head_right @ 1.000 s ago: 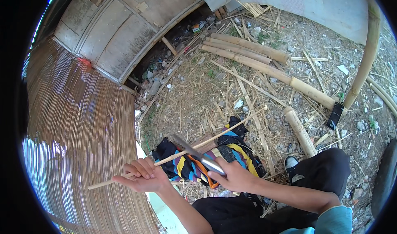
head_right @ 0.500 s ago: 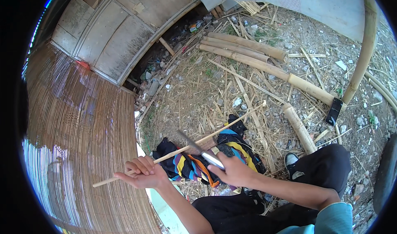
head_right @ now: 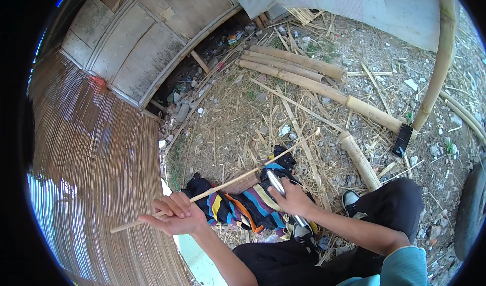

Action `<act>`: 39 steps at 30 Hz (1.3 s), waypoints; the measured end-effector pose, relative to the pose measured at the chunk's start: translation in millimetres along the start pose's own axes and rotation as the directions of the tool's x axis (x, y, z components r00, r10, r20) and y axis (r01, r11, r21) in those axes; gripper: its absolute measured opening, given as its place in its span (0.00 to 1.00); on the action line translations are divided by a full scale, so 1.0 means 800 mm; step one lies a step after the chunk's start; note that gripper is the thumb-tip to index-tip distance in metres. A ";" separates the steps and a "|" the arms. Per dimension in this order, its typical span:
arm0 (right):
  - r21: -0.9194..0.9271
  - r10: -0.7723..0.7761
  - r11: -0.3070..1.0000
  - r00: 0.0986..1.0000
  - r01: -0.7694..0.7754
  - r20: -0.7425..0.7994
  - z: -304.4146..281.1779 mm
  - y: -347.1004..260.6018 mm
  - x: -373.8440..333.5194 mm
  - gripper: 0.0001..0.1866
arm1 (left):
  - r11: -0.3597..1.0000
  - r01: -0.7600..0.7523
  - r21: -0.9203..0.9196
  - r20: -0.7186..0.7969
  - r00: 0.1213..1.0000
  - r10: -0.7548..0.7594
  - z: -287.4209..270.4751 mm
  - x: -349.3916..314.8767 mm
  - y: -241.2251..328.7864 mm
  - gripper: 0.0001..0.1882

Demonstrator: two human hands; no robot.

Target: Stripping or thinning a piece of bamboo using a knife.

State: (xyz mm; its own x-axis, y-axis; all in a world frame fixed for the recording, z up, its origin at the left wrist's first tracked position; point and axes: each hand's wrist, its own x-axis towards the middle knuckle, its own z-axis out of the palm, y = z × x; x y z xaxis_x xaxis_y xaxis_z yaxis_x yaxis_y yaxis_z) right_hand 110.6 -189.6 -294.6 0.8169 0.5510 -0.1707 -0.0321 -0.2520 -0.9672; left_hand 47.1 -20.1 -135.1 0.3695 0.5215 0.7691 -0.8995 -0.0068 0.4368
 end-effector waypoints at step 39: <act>0.029 -0.559 0.829 0.827 0.558 0.062 0.034 0.016 0.024 0.16 | 0.998 -0.004 0.065 -0.077 0.997 0.009 0.005 0.008 -0.005 0.29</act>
State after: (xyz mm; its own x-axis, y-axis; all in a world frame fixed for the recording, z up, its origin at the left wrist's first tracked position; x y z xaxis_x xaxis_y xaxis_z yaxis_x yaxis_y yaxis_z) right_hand 109.9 -160.9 -315.7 0.6578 0.6457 0.3879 0.4125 0.1222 -0.9027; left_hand 53.7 -20.0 -130.2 0.3421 0.5853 0.7351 -0.8841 -0.0647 0.4629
